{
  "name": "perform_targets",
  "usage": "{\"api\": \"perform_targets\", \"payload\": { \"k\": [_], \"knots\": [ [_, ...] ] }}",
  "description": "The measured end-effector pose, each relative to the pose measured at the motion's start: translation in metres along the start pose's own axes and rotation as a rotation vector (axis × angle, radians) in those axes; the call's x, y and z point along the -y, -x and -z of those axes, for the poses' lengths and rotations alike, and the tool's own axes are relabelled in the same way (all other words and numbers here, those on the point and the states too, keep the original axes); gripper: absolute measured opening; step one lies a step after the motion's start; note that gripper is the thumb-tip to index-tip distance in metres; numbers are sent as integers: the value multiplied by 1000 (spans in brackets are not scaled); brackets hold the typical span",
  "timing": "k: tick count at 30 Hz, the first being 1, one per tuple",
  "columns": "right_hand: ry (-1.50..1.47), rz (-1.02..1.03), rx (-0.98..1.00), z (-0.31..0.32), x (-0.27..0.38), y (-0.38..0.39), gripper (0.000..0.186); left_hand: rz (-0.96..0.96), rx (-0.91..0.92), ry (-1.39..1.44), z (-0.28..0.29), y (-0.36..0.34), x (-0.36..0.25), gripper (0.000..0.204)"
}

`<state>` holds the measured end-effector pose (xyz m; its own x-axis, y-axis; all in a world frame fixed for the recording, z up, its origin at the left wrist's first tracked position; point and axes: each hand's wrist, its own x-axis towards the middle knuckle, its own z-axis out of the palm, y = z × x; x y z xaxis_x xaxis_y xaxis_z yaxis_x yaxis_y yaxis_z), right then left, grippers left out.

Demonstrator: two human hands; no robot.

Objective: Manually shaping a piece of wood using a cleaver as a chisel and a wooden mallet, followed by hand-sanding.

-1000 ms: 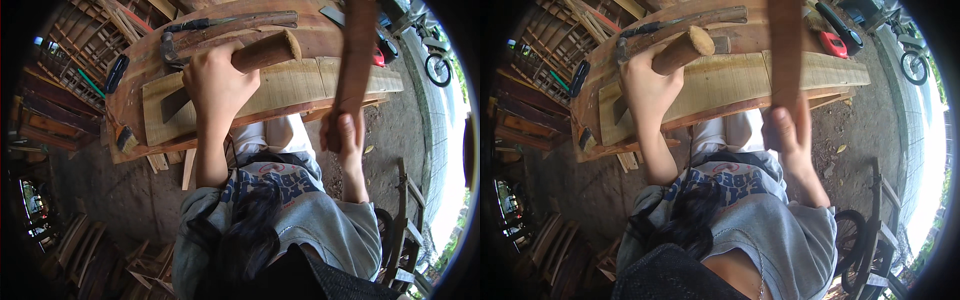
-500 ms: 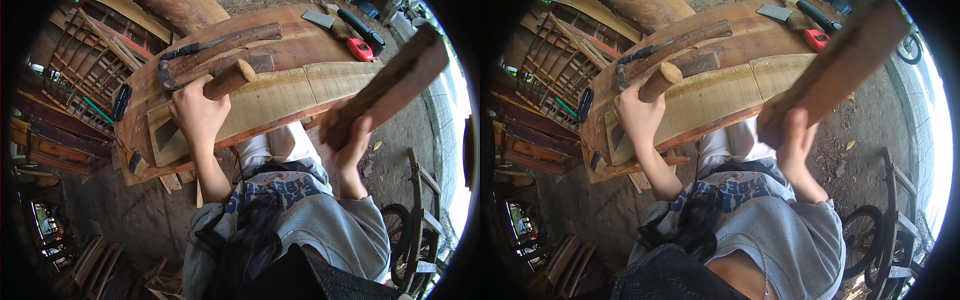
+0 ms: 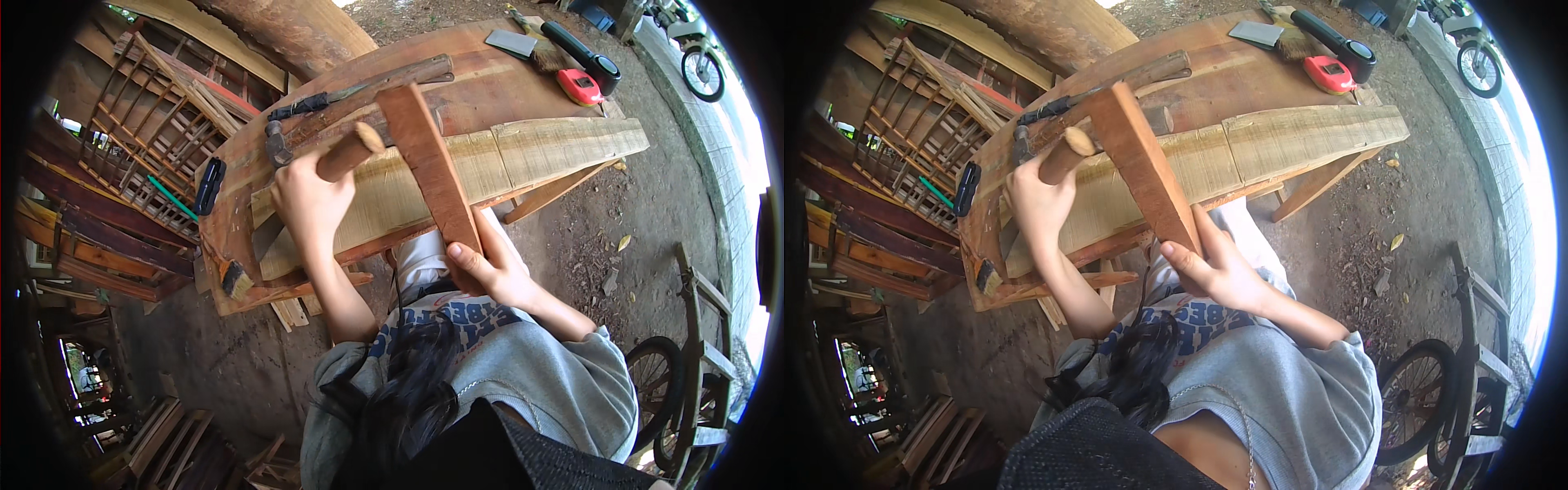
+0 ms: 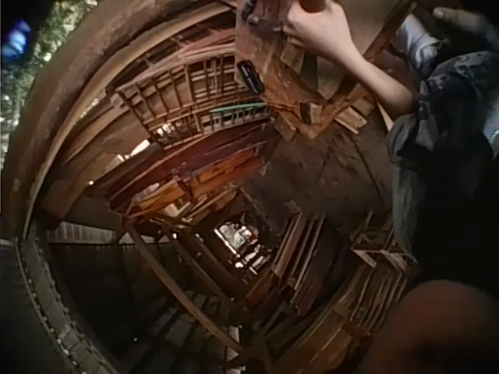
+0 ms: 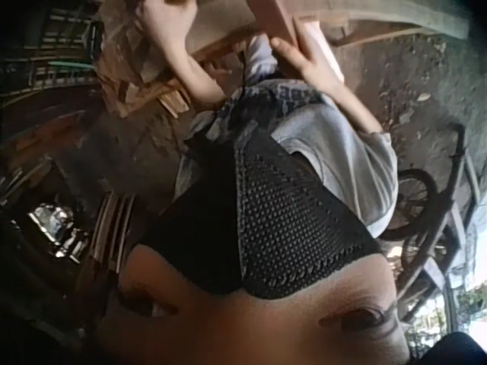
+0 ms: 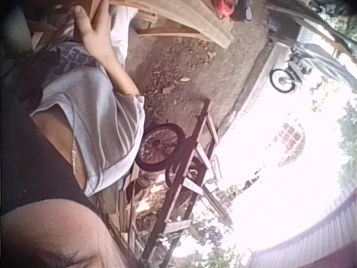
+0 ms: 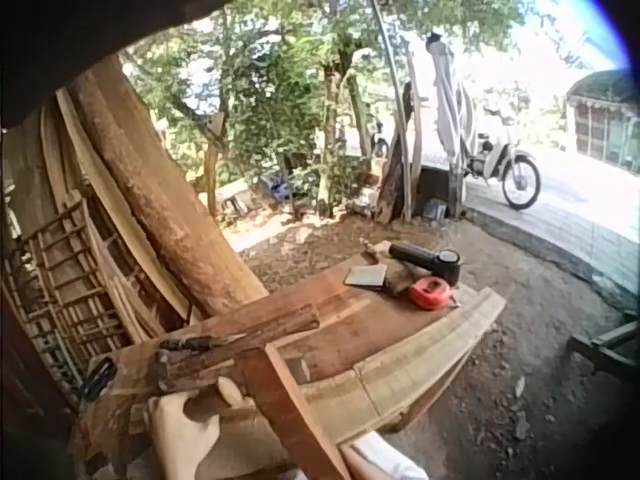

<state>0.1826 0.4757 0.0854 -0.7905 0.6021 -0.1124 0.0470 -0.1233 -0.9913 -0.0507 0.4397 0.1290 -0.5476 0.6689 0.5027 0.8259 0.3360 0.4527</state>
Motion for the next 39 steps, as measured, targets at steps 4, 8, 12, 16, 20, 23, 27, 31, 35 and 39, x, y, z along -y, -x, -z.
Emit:
{"api": "perform_targets", "payload": {
  "k": [4,8,12,16,20,23,27,31,35,39],
  "knots": [
    [-127,86,-287,17,-1,10,49,-119,18,35,9,3,-8,11],
    [-284,196,-594,49,-5,17,41,-404,166,321,-14,25,-85,23],
    [-342,281,-790,98,-20,57,42,-666,429,395,-52,54,-156,17],
    [-297,411,-1299,124,5,100,50,-796,443,429,-85,74,-195,15],
    [-162,728,-1329,141,32,143,44,-644,434,391,-87,69,-201,12],
    [-220,1037,-1280,158,34,159,43,-481,470,311,-84,54,-187,14],
    [-522,1204,-1031,119,-1,124,40,-438,381,289,-72,50,-174,15],
    [27,382,-721,69,-45,115,42,-363,215,268,-73,49,-144,12],
    [-299,627,-981,103,5,123,42,-240,357,86,-56,41,-123,28],
    [-234,674,-885,67,-17,87,41,-310,178,176,-55,45,-115,11]
  ]
}}
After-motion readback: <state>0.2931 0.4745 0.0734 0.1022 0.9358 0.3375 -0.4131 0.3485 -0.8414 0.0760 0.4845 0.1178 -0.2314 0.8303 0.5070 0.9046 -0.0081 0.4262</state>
